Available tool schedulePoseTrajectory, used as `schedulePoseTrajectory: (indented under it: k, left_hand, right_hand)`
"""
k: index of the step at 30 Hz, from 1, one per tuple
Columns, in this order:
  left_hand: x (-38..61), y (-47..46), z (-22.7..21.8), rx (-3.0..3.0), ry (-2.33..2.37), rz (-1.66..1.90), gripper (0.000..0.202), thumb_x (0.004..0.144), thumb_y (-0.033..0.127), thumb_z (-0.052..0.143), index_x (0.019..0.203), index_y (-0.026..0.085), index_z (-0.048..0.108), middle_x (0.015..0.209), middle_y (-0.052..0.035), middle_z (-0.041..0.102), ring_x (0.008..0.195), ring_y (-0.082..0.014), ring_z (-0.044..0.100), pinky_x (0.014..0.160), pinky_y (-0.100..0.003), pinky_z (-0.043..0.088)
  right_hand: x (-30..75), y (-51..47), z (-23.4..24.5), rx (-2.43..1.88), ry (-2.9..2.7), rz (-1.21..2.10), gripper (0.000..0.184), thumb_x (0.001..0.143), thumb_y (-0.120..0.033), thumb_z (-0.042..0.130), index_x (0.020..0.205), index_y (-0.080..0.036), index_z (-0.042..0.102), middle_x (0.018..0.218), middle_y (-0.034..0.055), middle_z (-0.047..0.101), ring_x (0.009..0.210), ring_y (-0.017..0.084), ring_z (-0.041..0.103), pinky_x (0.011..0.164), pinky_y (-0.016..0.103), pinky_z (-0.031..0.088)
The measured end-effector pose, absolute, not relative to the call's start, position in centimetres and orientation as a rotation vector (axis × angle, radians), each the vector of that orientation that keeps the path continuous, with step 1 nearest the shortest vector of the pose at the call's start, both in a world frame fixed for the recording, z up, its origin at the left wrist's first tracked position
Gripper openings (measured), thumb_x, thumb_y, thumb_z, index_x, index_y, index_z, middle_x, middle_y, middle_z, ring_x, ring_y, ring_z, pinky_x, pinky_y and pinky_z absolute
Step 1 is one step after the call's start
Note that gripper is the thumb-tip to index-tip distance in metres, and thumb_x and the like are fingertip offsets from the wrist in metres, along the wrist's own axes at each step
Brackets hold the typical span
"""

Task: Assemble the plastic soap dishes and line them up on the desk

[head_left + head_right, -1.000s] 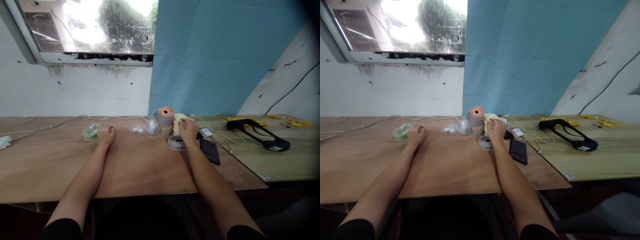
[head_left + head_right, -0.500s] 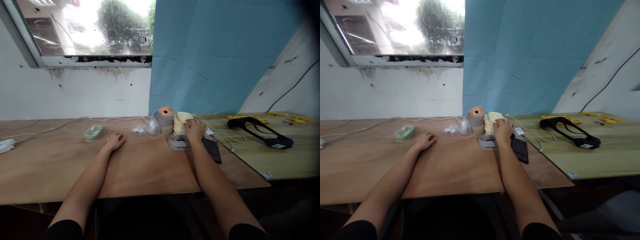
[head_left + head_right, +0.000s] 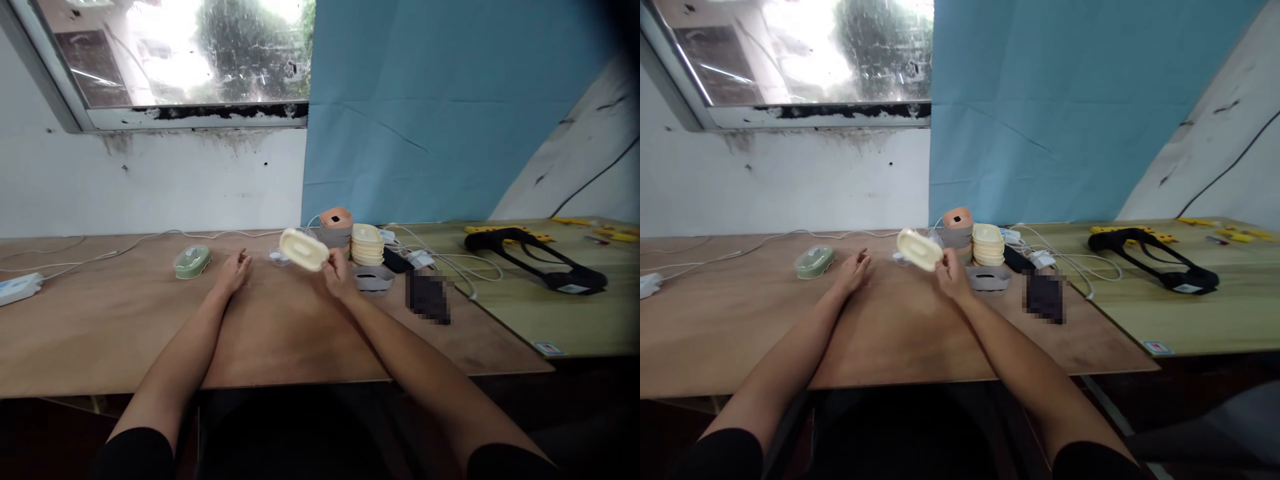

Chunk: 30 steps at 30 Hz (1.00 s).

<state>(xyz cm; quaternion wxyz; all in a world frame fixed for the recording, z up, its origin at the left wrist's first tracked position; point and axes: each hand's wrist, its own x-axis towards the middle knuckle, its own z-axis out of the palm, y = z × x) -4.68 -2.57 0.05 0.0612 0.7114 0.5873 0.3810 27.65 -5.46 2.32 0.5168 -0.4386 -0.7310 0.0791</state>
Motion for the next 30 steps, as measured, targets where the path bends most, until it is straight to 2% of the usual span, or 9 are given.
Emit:
schedulePoseTrajectory:
  k: [5,7,10,12,14,18,22,25,30]
  left_hand:
    - [-3.2,-4.3,1.3,2.279,1.512,1.116,0.066,0.089,0.058,0.04,0.139,0.015,0.043,0.101,-0.0076,0.069,0.09,-0.0212,0.064,0.085,-0.033,0.048]
    - [-2.1,-5.0,1.7,2.369,1.511,0.932,0.063,0.085,0.061,0.046,0.131,0.019,0.053,0.089,-0.0048,0.07,0.079,-0.0203,0.064,0.076,-0.031,0.048]
    - [-0.5,-5.6,2.0,2.5,1.47,0.657,0.059,0.079,0.066,0.053,0.12,0.025,0.062,0.086,-0.0041,0.071,0.077,-0.0217,0.064,0.071,-0.03,0.046]
    - [0.2,-5.6,2.0,2.544,1.418,0.603,0.059,0.077,0.066,0.055,0.118,0.025,0.064,0.094,-0.0057,0.071,0.084,-0.0237,0.064,0.074,-0.032,0.047]
    - [0.6,-5.4,1.7,2.59,1.378,0.606,0.06,0.077,0.066,0.056,0.118,0.023,0.064,0.105,-0.0082,0.069,0.096,-0.0264,0.062,0.083,-0.035,0.047]
    - [0.6,-4.9,1.2,2.608,1.426,0.558,0.067,0.078,0.067,0.055,0.125,0.02,0.061,0.125,-0.0117,0.06,0.114,-0.0306,0.053,0.098,-0.04,0.041]
    - [0.2,-4.8,0.9,2.619,1.532,0.547,0.073,0.08,0.067,0.053,0.138,0.023,0.049,0.138,-0.0125,0.05,0.125,-0.0328,0.045,0.105,-0.045,0.034]
    - [0.0,-4.9,0.8,2.638,1.504,0.475,0.076,0.082,0.069,0.048,0.143,0.023,0.043,0.145,-0.014,0.043,0.132,-0.034,0.039,0.109,-0.049,0.029]
    - [0.3,-5.1,1.0,2.702,1.408,0.43,0.094,0.074,0.074,0.055,0.149,0.024,0.03,0.155,-0.0144,0.026,0.141,-0.0378,0.022,0.112,-0.053,0.019]
  right_hand:
    - [25.0,-6.1,1.7,-1.186,-1.991,0.515,0.022,0.088,-0.033,0.038,0.096,-0.021,0.054,0.082,0.0012,0.066,0.075,0.017,0.06,0.067,0.028,0.047]
    - [24.9,-5.9,1.7,-1.252,-2.016,0.564,0.024,0.088,-0.03,0.037,0.099,-0.02,0.056,0.081,0.0008,0.067,0.074,0.017,0.061,0.066,0.026,0.047]
    - [25.5,-5.3,1.8,-1.384,-2.043,0.461,0.026,0.089,-0.029,0.039,0.102,-0.019,0.06,0.089,0.0027,0.07,0.08,0.017,0.063,0.071,0.026,0.046]
    - [26.0,-5.2,1.9,-1.471,-2.131,0.332,0.027,0.089,-0.034,0.043,0.104,-0.02,0.062,0.097,0.005,0.071,0.088,0.019,0.063,0.075,0.027,0.045]
    - [26.3,-5.2,1.9,-1.532,-2.236,0.212,0.033,0.087,-0.038,0.051,0.114,-0.021,0.061,0.107,0.0075,0.069,0.099,0.023,0.063,0.079,0.029,0.045]
    - [26.1,-5.6,2.3,-1.575,-2.31,0.059,0.06,0.081,-0.036,0.062,0.137,-0.023,0.044,0.123,0.0099,0.064,0.111,0.027,0.059,0.086,0.032,0.044]
    - [26.0,-6.2,3.5,-1.586,-2.243,-0.007,0.053,0.087,-0.042,0.055,0.137,-0.025,0.046,0.11,0.0085,0.069,0.101,0.026,0.063,0.083,0.033,0.044]
    - [27.0,-6.4,4.8,-1.559,-2.147,-0.113,0.047,0.088,-0.042,0.053,0.131,-0.024,0.052,0.097,0.0071,0.072,0.098,0.027,0.062,0.086,0.035,0.041]
    - [28.7,-6.4,5.5,-1.726,-2.091,-0.235,0.045,0.084,-0.046,0.056,0.121,-0.02,0.059,0.108,0.0142,0.068,0.106,0.033,0.057,0.091,0.044,0.036]
